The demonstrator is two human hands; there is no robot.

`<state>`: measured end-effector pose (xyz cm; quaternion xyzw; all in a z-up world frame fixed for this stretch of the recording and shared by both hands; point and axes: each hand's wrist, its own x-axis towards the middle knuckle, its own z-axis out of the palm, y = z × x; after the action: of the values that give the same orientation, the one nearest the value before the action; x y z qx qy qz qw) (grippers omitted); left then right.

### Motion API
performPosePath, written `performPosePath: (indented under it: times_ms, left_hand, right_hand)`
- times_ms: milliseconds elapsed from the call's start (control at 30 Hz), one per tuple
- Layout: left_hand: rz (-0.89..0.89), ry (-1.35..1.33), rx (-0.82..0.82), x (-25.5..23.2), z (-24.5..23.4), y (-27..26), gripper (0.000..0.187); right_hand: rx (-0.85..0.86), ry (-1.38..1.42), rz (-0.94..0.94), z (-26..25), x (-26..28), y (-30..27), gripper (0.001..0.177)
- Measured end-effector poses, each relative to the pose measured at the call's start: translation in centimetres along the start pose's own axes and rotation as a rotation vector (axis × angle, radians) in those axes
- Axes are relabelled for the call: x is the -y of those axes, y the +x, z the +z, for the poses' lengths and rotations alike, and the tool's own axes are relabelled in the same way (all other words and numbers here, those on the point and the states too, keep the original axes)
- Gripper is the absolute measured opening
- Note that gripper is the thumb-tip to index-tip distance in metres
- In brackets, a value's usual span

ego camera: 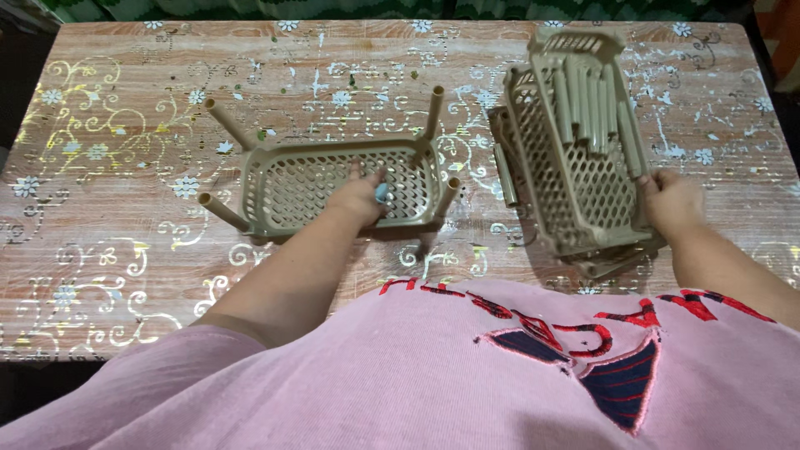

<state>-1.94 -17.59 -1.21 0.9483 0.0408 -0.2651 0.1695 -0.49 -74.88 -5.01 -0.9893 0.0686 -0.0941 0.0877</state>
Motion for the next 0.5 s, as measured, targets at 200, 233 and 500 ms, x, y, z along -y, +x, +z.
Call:
performPosePath:
  times_ms: [200, 233, 500]
  left_hand:
    - [-0.027, 0.035, -0.034, 1.8, -1.4, -0.1, 0.088]
    - [-0.035, 0.043, -0.039, 2.0, -1.4, -0.1, 0.089]
    - [0.023, 0.025, -0.134, 3.8, -0.4, -1.2, 0.072]
  right_hand:
    - [0.055, 0.19, 0.222, -3.5, 4.8, -0.8, 0.032]
    - [0.033, 0.18, 0.187, -3.8, 5.5, -0.8, 0.032]
    - [0.113, 0.166, 0.233, -5.4, 11.9, -1.7, 0.032]
